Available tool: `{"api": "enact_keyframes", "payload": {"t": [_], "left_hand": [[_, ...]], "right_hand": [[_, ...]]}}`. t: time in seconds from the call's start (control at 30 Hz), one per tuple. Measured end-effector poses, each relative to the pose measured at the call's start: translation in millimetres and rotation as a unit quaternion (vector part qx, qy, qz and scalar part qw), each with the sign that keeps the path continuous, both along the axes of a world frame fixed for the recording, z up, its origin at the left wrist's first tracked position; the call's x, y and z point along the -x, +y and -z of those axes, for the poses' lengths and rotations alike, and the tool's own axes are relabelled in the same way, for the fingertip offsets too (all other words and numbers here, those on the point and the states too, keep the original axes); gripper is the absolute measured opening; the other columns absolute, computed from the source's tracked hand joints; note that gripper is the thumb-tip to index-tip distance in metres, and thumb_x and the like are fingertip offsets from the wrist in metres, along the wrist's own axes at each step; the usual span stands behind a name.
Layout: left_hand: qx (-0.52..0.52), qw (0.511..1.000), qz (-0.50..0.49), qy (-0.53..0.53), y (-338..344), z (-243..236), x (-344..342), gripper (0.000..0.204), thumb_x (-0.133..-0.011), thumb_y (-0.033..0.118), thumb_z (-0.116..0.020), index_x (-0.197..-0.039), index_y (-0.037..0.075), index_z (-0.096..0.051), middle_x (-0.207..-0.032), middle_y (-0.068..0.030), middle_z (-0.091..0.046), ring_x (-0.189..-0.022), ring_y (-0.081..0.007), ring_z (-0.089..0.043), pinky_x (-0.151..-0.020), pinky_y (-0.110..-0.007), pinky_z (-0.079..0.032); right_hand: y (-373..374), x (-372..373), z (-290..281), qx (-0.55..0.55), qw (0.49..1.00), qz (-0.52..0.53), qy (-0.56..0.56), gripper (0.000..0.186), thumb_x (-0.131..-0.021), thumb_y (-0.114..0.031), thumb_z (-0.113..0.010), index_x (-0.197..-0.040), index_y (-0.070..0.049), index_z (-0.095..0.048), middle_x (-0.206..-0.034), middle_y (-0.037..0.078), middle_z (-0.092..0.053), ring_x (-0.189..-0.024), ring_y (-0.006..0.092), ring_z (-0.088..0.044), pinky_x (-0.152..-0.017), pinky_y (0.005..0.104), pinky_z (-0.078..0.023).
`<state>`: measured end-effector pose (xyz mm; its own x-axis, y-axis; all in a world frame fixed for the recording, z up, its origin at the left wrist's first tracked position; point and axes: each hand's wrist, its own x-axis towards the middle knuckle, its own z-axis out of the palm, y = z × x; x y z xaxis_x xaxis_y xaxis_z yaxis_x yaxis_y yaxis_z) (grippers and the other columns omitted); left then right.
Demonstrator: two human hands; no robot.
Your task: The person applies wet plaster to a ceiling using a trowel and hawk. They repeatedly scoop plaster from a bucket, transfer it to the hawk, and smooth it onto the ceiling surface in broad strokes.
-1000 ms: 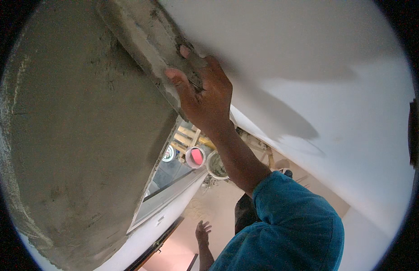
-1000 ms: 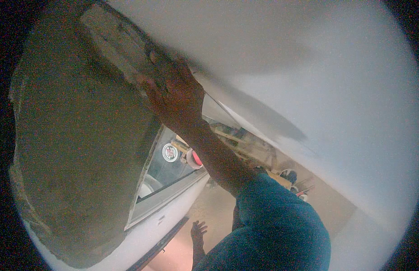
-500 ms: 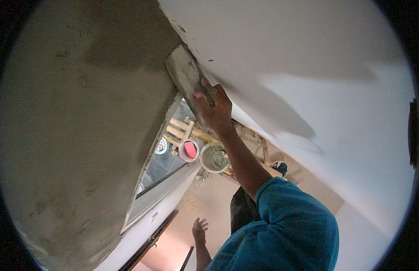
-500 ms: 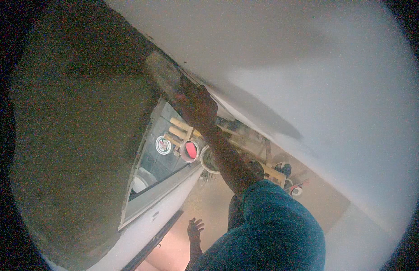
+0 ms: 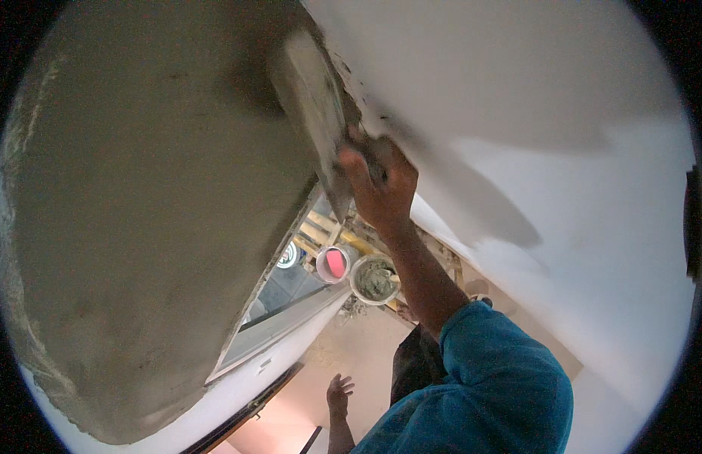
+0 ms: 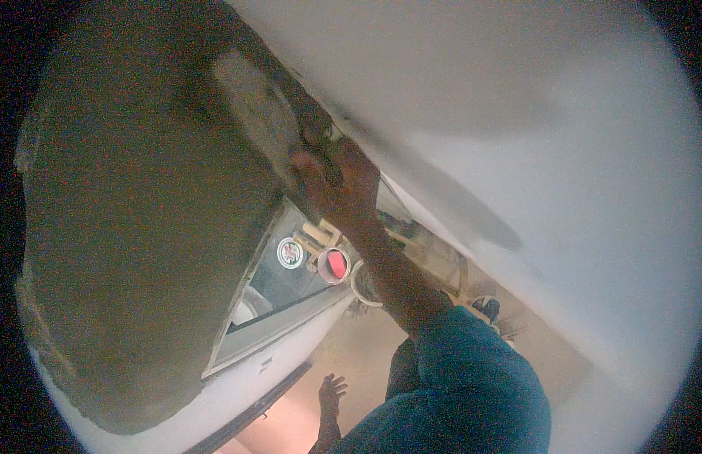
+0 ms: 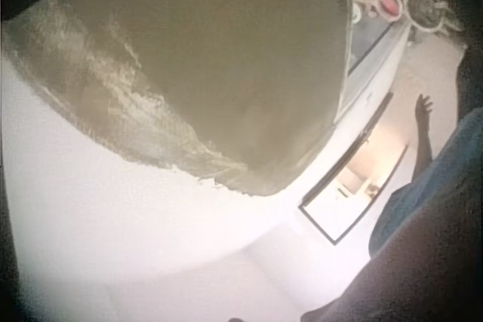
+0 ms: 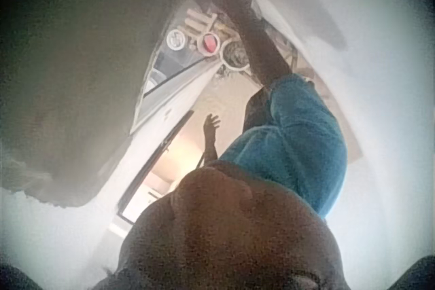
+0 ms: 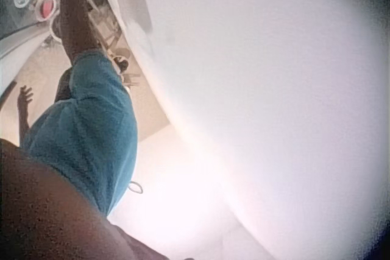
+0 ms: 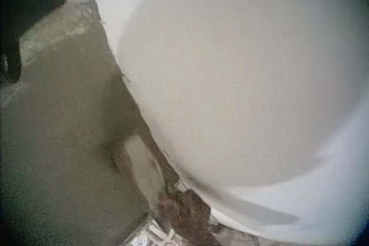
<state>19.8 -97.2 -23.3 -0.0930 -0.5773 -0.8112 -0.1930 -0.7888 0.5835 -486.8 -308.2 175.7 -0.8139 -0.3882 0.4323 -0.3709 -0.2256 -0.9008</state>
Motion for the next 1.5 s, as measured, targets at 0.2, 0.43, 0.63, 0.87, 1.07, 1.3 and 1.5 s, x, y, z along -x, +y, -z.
{"api": "enact_keyframes", "payload": {"t": [0.2, 0.43, 0.63, 0.87, 1.07, 1.3, 1.5], "left_hand": [[0.027, 0.996, 0.041, -0.07, 4.6, 2.2, 0.7, 0.061, -0.092, 0.049, -0.045, -0.131, 0.001, -0.04, -0.111, -0.0195, -0.062, -0.084, -0.0282, -0.065, -0.07, -0.037, -0.049], [0.017, 0.998, -0.004, -0.066, 14.4, -0.4, 0.2, 0.058, -0.092, 0.049, -0.048, -0.128, 0.004, -0.043, -0.11, -0.0175, -0.063, -0.084, -0.026, -0.064, -0.07, -0.038, -0.048], [0.03, 0.996, 0.032, -0.079, 5.9, -9.8, 2.5, 0.059, -0.093, 0.05, -0.044, -0.133, 0.005, -0.041, -0.112, -0.0155, -0.062, -0.085, -0.0247, -0.063, -0.07, -0.035, -0.047], [0.046, 0.997, -0.05, -0.045, 17.7, -14.1, -8.9, 0.052, -0.092, 0.046, -0.05, -0.124, 0.006, -0.046, -0.106, -0.0167, -0.064, -0.081, -0.0256, -0.065, -0.063, -0.035, -0.051], [-0.015, 0.993, -0.113, -0.015, 40.6, -9.4, -31.9, 0.039, -0.091, 0.044, -0.054, -0.114, 0.012, -0.054, -0.099, -0.0137, -0.066, -0.07, -0.0229, -0.067, -0.05, -0.029, -0.051], [0.01, 0.996, -0.09, 0.008, 39.3, -4.7, -34.4, 0.047, -0.09, 0.049, -0.052, -0.117, 0.01, -0.051, -0.102, -0.0175, -0.064, -0.075, -0.0269, -0.066, -0.056, -0.033, -0.052], [0.015, 0.997, -0.064, -0.03, 23.0, -3.6, -23.4, 0.048, -0.088, 0.05, -0.056, -0.118, 0.013, -0.052, -0.102, -0.0134, -0.065, -0.076, -0.0224, -0.066, -0.057, -0.03, -0.05]], "right_hand": [[-29.2, 22.2, -98.7, 0.011, 0.992, 0.087, 0.093, 0.035, -0.083, -0.035, -0.07, -0.102, -0.005, -0.068, -0.09, 0.013, -0.068, -0.086, 0.0213, -0.065, -0.078, 0.0321, -0.049], [-16.5, -16.6, -95.4, -0.063, 0.98, -0.015, 0.188, 0.038, -0.076, -0.035, -0.075, -0.105, -0.011, -0.068, -0.086, 0.013, -0.068, -0.078, 0.0236, -0.068, -0.066, 0.0351, -0.055], [5.5, -107.7, -56.7, 0.074, 0.944, -0.258, 0.192, 0.042, -0.077, -0.033, -0.075, -0.11, -0.01, -0.065, -0.1, 0.014, -0.065, -0.084, 0.0246, -0.067, -0.07, 0.0346, -0.056], [-12.7, -26.2, -53.9, 0.081, 0.996, -0.014, 0.014, 0.03, -0.08, -0.017, -0.071, -0.105, -0.002, -0.064, -0.087, 0.013, -0.066, -0.076, 0.0194, -0.064, -0.068, 0.0299, -0.051], [-26.8, 11.3, -94.2, 0.072, 0.98, 0.119, 0.141, 0.037, -0.081, -0.023, -0.072, -0.109, -0.001, -0.062, -0.097, 0.016, -0.063, -0.089, 0.0244, -0.064, -0.078, 0.0346, -0.05], [-41.3, 19.4, -105.3, 0.048, 0.983, 0.111, 0.136, 0.035, -0.083, -0.02, -0.07, -0.11, 0.0, -0.062, -0.094, 0.017, -0.064, -0.086, 0.029, -0.065, -0.075, 0.0353, -0.051], [-24.9, -9.6, -88.5, 0.016, 0.986, 0.012, 0.163, 0.039, -0.083, -0.018, -0.069, -0.117, -0.003, -0.059, -0.096, 0.017, -0.064, -0.086, 0.0318, -0.065, -0.075, 0.0357, -0.051]]}}
